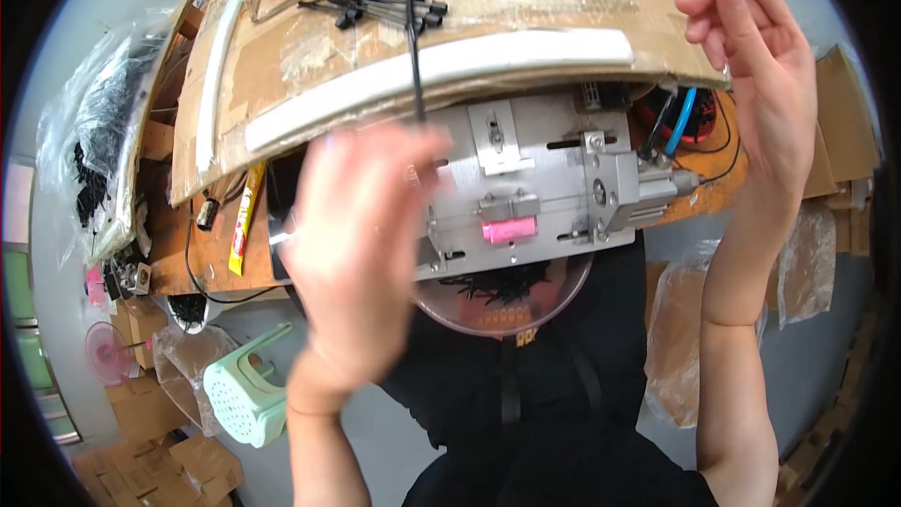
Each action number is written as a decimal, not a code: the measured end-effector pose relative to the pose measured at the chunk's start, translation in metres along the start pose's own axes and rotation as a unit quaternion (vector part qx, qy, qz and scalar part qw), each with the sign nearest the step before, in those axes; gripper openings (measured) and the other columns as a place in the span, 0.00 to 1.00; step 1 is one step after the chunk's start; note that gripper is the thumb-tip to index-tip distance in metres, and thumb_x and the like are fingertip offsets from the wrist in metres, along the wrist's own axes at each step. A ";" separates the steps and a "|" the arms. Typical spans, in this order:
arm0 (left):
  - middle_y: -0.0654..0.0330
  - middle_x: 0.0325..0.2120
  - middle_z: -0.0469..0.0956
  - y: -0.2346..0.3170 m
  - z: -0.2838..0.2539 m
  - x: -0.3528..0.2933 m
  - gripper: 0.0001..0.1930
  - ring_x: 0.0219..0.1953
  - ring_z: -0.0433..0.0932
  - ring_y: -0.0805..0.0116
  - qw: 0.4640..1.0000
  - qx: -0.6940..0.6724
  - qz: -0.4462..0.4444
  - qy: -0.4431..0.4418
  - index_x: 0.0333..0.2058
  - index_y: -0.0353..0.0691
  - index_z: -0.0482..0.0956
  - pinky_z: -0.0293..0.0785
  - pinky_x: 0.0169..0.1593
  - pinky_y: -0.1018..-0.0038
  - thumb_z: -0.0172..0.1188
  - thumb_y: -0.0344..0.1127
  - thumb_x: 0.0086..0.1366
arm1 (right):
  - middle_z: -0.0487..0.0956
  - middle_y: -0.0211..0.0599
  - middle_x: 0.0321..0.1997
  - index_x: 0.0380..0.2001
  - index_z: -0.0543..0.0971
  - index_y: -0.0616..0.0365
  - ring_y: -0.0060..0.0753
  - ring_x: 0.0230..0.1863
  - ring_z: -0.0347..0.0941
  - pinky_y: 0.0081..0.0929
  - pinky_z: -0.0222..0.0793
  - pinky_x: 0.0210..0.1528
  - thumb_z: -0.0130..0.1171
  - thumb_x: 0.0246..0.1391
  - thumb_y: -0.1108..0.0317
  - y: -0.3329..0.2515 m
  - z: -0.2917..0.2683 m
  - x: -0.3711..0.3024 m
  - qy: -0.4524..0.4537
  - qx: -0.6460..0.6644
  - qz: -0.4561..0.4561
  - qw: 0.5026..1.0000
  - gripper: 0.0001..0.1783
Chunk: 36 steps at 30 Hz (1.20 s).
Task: The person repeatedly picks up black cable ties and inserts them into a silver mechanical device with pink rollers. They manipulate the ties through the machine, likely crimping or securing them, and then place the finished items into a pink bowl below. The process is repetitive and involves handling the ties one at a time.
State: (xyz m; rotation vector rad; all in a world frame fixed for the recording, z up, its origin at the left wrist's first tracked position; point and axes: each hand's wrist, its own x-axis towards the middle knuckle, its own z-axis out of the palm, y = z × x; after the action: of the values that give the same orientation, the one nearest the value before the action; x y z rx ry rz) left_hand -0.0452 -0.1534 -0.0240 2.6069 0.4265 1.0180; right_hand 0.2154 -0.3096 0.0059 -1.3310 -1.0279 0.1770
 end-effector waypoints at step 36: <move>0.53 0.43 0.70 0.041 0.025 -0.099 0.39 0.41 0.71 0.58 0.979 -0.061 -0.109 -0.163 0.64 0.27 0.60 0.73 0.42 0.68 0.62 0.17 0.51 | 0.77 0.39 0.26 0.57 0.72 0.72 0.31 0.22 0.70 0.29 0.68 0.26 0.68 0.38 0.84 0.029 0.111 -0.178 -0.100 -0.279 -0.079 0.952 0.37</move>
State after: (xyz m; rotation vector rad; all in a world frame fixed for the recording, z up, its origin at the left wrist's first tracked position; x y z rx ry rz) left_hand -0.0907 -0.2325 -0.0853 2.4864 0.5328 0.5171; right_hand 0.0487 -0.3364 -0.1214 -1.7528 -1.4181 -0.1149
